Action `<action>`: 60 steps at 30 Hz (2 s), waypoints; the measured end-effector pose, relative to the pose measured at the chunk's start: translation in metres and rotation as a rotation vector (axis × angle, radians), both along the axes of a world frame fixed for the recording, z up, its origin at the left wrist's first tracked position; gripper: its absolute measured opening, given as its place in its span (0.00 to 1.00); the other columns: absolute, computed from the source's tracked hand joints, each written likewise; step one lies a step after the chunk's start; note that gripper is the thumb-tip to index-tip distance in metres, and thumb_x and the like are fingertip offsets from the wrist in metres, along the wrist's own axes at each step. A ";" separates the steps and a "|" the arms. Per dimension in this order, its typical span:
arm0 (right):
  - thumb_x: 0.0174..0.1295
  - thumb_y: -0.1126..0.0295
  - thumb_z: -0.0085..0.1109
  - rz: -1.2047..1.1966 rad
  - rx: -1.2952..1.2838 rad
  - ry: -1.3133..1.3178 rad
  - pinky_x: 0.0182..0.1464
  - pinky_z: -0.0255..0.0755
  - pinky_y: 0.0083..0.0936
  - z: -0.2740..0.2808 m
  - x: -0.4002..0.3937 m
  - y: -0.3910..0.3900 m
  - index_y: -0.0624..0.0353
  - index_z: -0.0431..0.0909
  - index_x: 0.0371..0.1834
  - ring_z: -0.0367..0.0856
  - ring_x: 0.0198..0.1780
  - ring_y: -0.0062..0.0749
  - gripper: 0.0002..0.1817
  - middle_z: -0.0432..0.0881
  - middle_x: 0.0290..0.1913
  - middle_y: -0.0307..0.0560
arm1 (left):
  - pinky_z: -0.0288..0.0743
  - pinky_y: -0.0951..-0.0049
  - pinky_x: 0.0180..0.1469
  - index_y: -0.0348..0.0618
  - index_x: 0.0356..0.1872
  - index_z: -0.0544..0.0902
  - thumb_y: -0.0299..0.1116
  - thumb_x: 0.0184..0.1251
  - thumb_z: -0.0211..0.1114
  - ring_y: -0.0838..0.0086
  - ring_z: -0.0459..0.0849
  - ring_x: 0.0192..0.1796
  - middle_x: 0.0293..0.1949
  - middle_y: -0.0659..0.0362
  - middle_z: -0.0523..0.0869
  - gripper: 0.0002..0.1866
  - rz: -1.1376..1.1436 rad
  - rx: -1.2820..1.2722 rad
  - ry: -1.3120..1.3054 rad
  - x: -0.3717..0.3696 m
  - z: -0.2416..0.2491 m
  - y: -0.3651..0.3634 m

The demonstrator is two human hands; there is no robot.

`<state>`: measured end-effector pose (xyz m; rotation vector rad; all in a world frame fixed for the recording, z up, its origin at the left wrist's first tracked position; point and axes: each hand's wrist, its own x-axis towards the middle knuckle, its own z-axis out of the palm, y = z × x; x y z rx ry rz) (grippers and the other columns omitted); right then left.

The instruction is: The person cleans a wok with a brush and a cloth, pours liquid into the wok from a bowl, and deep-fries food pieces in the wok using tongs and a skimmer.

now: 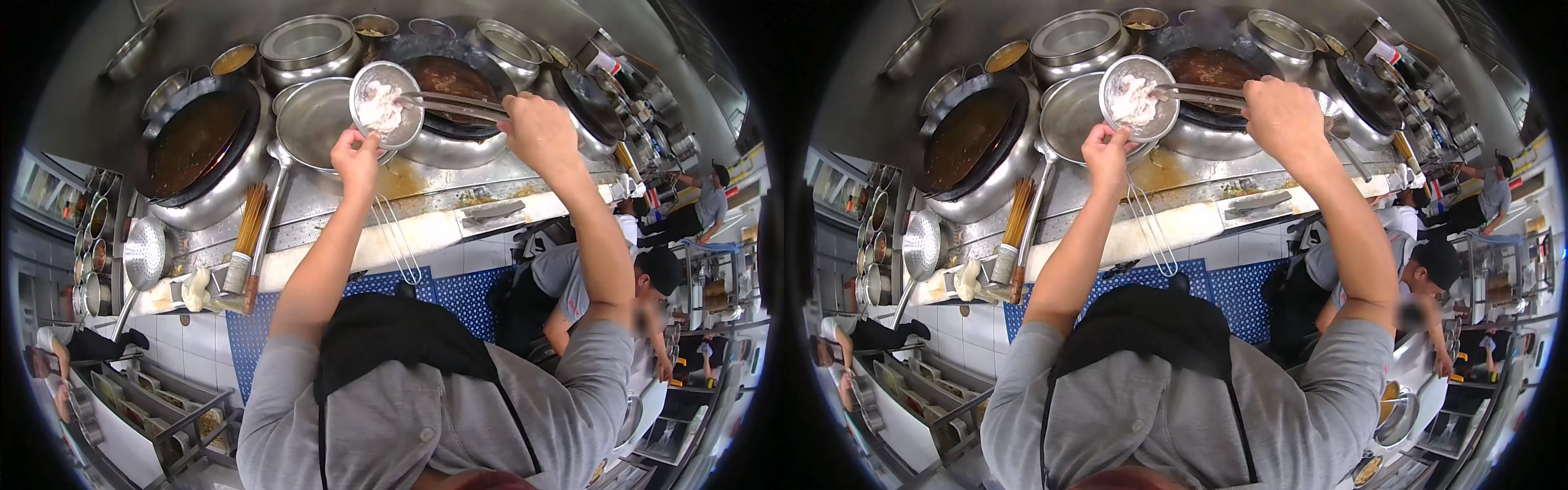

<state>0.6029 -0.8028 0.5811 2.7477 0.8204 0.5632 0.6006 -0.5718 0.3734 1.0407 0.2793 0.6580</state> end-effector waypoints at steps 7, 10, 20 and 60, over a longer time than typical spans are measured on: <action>0.55 0.64 0.69 -0.070 0.085 -0.048 0.42 0.79 0.43 0.019 0.007 -0.013 0.58 0.83 0.40 0.86 0.40 0.48 0.13 0.85 0.38 0.52 | 0.84 0.75 0.28 0.43 0.21 0.72 0.18 0.60 0.67 0.77 0.81 0.26 0.25 0.61 0.80 0.14 -0.023 -0.017 0.165 0.018 -0.003 0.002; 0.54 0.65 0.69 -0.007 0.057 -0.023 0.40 0.80 0.42 -0.002 0.027 -0.025 0.60 0.82 0.35 0.87 0.38 0.48 0.11 0.84 0.36 0.52 | 0.83 0.75 0.26 0.40 0.20 0.72 0.17 0.58 0.67 0.76 0.82 0.27 0.27 0.57 0.82 0.13 -0.020 -0.092 0.175 0.024 -0.007 -0.002; 0.54 0.68 0.68 0.069 0.046 -0.107 0.38 0.80 0.41 -0.009 0.031 -0.014 0.60 0.78 0.34 0.86 0.38 0.46 0.09 0.83 0.36 0.49 | 0.83 0.74 0.26 0.41 0.18 0.71 0.18 0.57 0.68 0.77 0.80 0.25 0.25 0.59 0.80 0.15 -0.005 0.029 0.193 0.026 0.002 0.004; 0.54 0.64 0.69 0.098 0.143 -0.039 0.37 0.78 0.42 -0.002 0.015 -0.003 0.57 0.82 0.34 0.85 0.36 0.49 0.10 0.83 0.33 0.50 | 0.86 0.73 0.33 0.43 0.21 0.72 0.19 0.62 0.66 0.75 0.83 0.30 0.30 0.59 0.83 0.13 -0.135 0.025 0.240 0.018 0.005 0.035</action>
